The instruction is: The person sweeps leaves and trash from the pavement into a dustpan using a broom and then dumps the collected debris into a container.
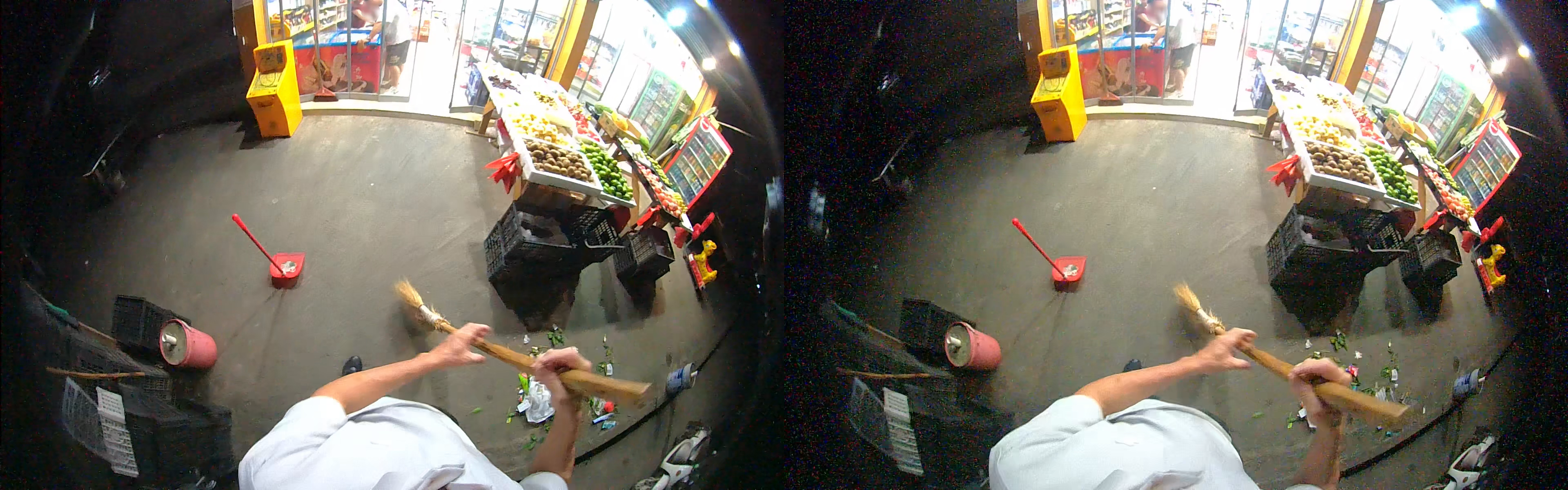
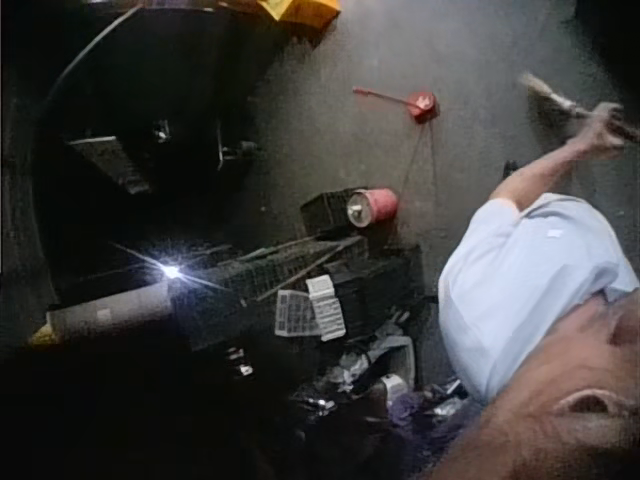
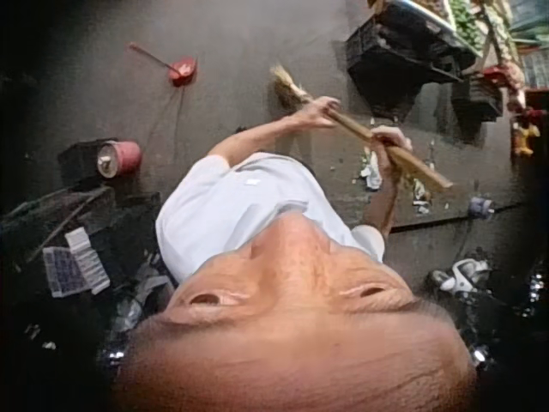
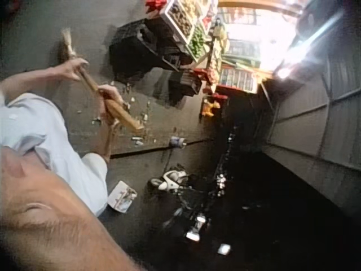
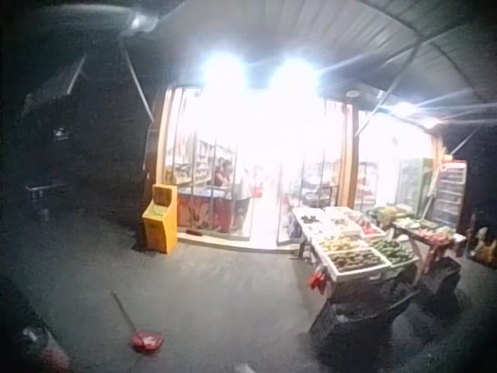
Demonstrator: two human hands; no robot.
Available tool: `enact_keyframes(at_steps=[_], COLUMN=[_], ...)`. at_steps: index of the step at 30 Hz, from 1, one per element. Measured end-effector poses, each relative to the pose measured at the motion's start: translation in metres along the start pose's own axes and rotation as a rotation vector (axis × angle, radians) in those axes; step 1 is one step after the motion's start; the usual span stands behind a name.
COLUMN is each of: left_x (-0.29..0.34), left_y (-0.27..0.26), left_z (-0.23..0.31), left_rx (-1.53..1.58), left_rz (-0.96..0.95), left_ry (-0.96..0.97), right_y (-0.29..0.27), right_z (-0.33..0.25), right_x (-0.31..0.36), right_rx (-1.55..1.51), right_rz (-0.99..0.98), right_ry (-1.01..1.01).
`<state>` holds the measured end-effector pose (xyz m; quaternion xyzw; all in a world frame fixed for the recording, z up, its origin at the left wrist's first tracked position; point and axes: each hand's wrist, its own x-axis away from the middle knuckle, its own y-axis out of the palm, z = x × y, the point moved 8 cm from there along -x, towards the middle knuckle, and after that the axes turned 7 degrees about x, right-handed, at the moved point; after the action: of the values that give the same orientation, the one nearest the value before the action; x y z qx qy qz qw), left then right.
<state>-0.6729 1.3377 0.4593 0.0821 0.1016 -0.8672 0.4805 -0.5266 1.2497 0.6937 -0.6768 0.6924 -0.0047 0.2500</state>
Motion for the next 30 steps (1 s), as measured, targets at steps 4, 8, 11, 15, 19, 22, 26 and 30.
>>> enact_keyframes(at_steps=[4, 8, 11, 15, 19, 22, 26, 30], left_x=[0.001, 0.038, 0.075, 0.093, 0.085, 0.093, 0.198, 0.316], left_y=[-0.013, -0.016, 0.014, 0.038, -0.004, -0.145, -0.349, -0.516], left_z=[-0.01, -0.067, -0.073, -0.103, -0.189, -0.278, -0.343, -0.329], left_rx=[-0.171, -0.284, -0.29, -0.269, -0.132, -0.26, 0.099, 0.101], left_rz=[-0.134, -0.515, -0.734, -0.807, -0.633, -0.178, 0.584, 1.017], left_ry=[0.049, -0.017, 0.064, 0.049, -0.018, -0.669, -1.121, -1.129], right_y=[0.097, 0.155, 0.132, 0.16, 0.201, 0.239, 0.254, 0.282], right_z=[0.022, 0.009, 0.092, 0.143, 0.202, 0.227, 0.286, 0.286], right_x=[-0.009, -0.013, 0.057, 0.142, 0.192, 0.196, 0.216, 0.179], right_rx=[0.167, 0.565, 0.179, -0.128, -0.187, 0.167, 0.178, -0.008], right_rz=[-0.119, -0.588, -0.691, -0.679, -0.512, -0.674, -0.654, -0.327], right_ry=[0.077, 0.155, 0.875, 1.388, 1.487, 1.346, 1.357, 1.606])
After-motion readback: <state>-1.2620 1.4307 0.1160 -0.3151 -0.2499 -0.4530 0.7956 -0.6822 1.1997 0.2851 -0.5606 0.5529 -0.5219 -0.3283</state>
